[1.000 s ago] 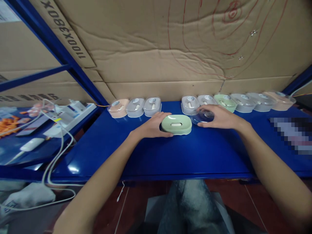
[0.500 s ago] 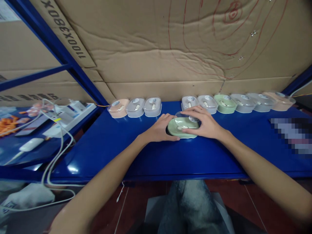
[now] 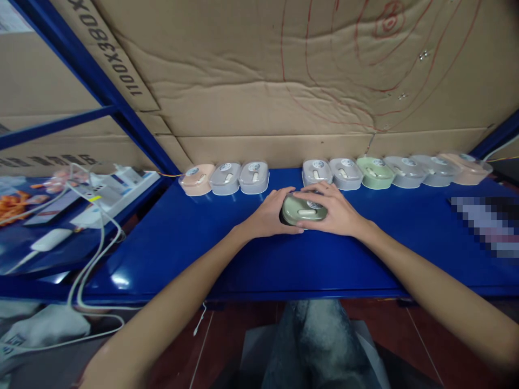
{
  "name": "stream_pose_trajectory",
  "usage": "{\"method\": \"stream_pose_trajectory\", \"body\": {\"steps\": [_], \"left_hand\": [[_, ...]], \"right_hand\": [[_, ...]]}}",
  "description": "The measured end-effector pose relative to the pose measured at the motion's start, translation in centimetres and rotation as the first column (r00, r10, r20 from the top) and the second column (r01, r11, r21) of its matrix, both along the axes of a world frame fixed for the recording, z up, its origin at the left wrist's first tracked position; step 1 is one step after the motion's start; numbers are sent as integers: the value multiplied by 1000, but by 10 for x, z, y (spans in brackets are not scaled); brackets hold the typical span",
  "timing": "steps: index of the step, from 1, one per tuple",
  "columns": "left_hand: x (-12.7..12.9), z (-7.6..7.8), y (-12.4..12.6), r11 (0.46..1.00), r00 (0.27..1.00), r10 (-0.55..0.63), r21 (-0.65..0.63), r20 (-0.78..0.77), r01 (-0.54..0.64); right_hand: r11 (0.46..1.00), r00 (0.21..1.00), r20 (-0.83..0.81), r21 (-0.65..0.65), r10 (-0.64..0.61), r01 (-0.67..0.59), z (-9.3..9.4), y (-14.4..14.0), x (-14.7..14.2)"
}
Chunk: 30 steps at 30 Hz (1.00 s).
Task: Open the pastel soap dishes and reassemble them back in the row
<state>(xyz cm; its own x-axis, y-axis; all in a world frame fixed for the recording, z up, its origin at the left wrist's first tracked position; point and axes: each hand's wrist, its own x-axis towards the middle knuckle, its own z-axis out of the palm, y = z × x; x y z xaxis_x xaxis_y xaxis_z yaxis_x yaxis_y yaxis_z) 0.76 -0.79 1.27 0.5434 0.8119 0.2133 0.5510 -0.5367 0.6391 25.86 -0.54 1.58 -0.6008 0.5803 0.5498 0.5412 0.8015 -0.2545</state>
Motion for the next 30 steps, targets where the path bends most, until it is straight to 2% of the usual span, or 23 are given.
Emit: {"method": "stream_pose_trajectory", "body": {"steps": [15,24,30], "left_hand": [[2,1,-1,1000,1000,9,4,-2,-9],[2,4,-3,1000,1000,10,18,-26,-10],[1,0,-1,999,1000,15,37,-25,-14]], "right_hand": [[1000,999,34,15,-22,21,0,-1,-1],[998,994,95,-44,-49,53,4,-2,-3],[999,997,73,-40,-14,17,2,-1,-3]]}}
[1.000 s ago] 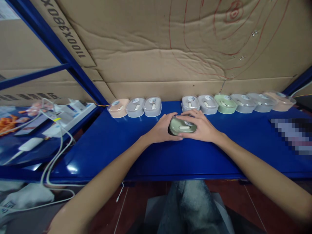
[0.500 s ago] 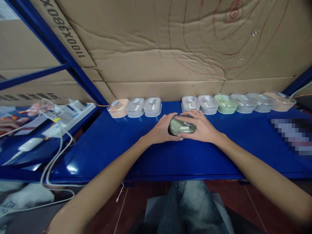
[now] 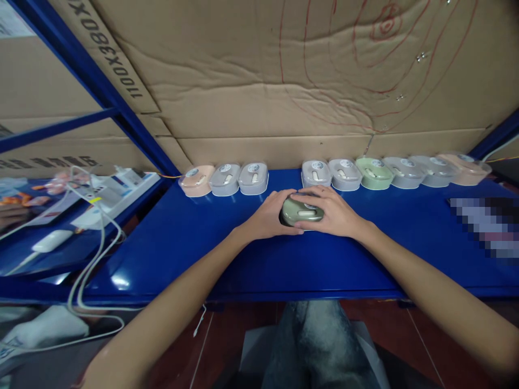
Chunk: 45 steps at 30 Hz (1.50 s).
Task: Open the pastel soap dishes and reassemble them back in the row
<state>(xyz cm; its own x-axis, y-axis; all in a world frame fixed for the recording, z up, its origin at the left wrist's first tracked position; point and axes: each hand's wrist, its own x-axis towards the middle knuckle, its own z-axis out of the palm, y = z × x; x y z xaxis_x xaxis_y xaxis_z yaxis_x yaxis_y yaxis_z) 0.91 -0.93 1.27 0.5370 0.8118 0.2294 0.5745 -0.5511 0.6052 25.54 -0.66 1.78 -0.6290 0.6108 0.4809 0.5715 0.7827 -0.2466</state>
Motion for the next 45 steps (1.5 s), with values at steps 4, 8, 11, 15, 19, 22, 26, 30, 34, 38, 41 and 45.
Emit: {"method": "stream_pose_trajectory", "body": {"steps": [4,8,11,15,19,22,26,30,34,38,41,45], "left_hand": [[0,1,-1,1000,1000,-13,8,8,13],[0,2,-1,999,1000,-27,20,2,27],[0,3,-1,999,999,-43,31,-7,44],[0,3,-1,996,997,-74,52,-34,75],[-1,3,-1,994,996,-66,83,-53,70],[-3,6,-2,992,994,-79,88,-80,86],[-7,14,-4,974,980,-181,127,-83,190],[-11,24,-7,953,963,-264,139,-60,270],[-15,32,-7,961,968,-240,125,-73,247],[-21,37,-5,976,983,-111,167,-149,136],[-20,36,-5,968,974,49,250,-221,8],[-13,31,-8,906,925,254,405,-282,-126]], "right_hand": [[1000,1000,-24,12,8,-8,-2,0,0],[1000,999,-41,30,5,-4,-4,0,-1],[999,998,-70,33,4,-2,-4,-2,-2],[1000,991,-135,-15,8,-10,-2,-3,-2],[991,947,-320,-124,14,-57,-6,2,0],[960,883,-467,-267,-49,-88,-13,9,0],[871,787,-593,-465,-173,-159,-21,17,0],[800,652,-697,-555,-298,-228,-27,25,0],[788,586,-717,-581,-377,-205,-32,32,1],[825,562,-715,-556,-415,-98,-36,35,3],[855,539,-726,-518,-427,-21,-38,35,4],[868,529,-732,-497,-430,18,-37,33,3]]}}
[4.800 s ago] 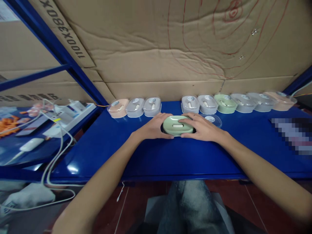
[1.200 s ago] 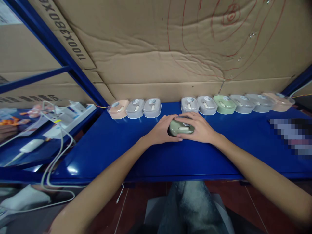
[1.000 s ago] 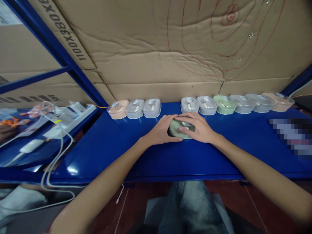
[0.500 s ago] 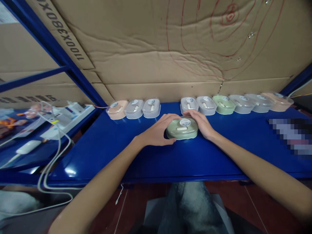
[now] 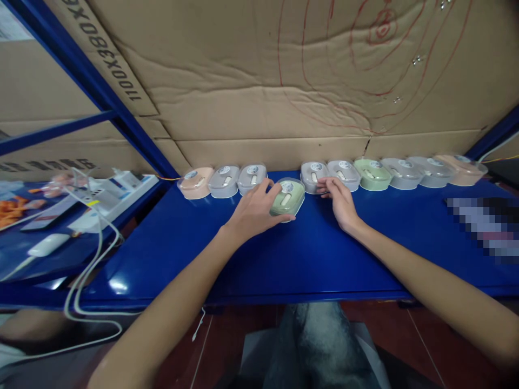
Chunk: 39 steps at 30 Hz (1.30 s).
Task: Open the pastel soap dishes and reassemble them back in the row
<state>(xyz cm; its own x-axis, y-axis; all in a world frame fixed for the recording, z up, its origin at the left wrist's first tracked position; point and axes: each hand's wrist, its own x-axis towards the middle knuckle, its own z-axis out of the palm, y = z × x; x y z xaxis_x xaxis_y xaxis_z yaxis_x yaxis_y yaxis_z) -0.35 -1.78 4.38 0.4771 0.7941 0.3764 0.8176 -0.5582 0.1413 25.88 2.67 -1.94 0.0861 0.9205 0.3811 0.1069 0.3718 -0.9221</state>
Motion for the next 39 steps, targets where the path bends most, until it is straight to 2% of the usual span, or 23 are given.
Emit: {"method": "stream_pose_trajectory", "body": {"steps": [3,7,13,18,27,32,36,39], "left_hand": [[3,-2,-4,997,999,-30,70,-18,31],[3,-5,-4,992,995,-98,78,-4,98],[5,-16,4,992,1000,-6,124,-18,8],[12,-21,19,985,991,37,169,-131,-14],[37,-12,55,986,962,135,131,-236,-107],[41,-7,60,989,959,138,85,-246,-121],[32,-4,54,981,962,130,170,-242,-90],[13,-3,53,969,975,134,229,-176,-92]], "right_hand": [[1000,1000,1,0,-7,7,1,-1,0],[1000,1000,4,-10,-17,18,2,-2,-1],[1000,999,36,-13,-16,16,2,-1,-1],[1000,999,43,-24,-14,15,3,-1,-3],[999,999,38,-39,-15,16,0,3,-3],[998,1000,18,-56,-21,22,0,4,-4],[998,1000,15,-64,-8,9,0,2,-3],[999,1000,17,-46,5,-4,-1,2,-2]]}}
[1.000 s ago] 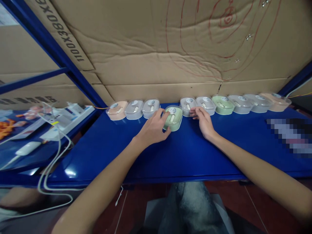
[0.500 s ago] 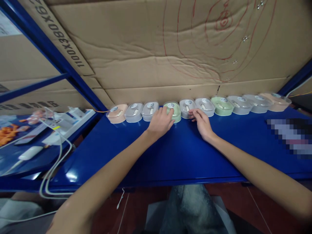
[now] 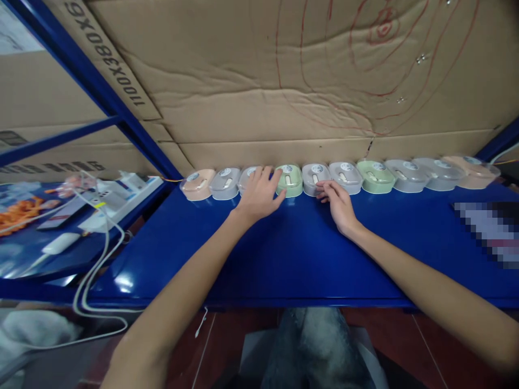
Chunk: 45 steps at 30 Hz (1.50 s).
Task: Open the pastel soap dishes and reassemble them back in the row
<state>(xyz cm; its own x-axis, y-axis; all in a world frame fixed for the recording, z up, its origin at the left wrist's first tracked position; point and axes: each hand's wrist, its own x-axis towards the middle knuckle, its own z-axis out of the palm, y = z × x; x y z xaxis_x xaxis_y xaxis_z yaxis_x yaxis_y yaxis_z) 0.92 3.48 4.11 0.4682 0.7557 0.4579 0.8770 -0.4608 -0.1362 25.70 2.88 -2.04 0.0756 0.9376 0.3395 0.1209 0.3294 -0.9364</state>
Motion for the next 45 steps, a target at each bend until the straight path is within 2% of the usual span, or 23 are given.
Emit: {"method": "stream_pose_trajectory", "body": {"steps": [5,7,10,15,19,22,26,30,34,36,40,45], "left_hand": [[-38,-9,9,986,984,167,-33,68,-165],[-45,-14,10,982,981,181,-57,67,-178],[-44,-15,7,987,985,154,-50,74,-150],[-32,-1,-8,984,977,175,-58,124,-169],[-30,3,-24,981,982,173,-102,73,-165],[-34,4,-37,986,993,106,-133,59,-98],[-39,12,-57,970,992,-93,-219,83,109],[-26,22,-67,879,938,-289,-335,191,339],[-2,20,-59,759,836,-434,-363,336,540],[6,16,-52,728,797,-464,-346,386,591],[3,2,-45,747,774,-421,-303,473,592],[-1,-15,-47,740,748,-353,-321,562,591]], "right_hand": [[1000,1000,6,-13,7,-7,0,0,-1],[1000,1000,-1,-20,6,-6,1,0,-1],[1000,1000,0,-18,-3,3,2,0,-2],[1000,1000,0,-18,-1,1,2,0,-2],[1000,1000,5,-12,0,0,3,-2,-2],[1000,1000,19,7,19,-19,5,-5,-3],[989,989,58,30,140,-142,10,-12,-6],[948,939,208,107,274,-301,17,-22,-9],[895,857,407,171,317,-412,23,-27,-7],[889,826,482,180,294,-421,23,-26,-4],[916,809,541,162,230,-368,22,-22,1],[891,796,554,194,246,-410,21,-21,3]]}}
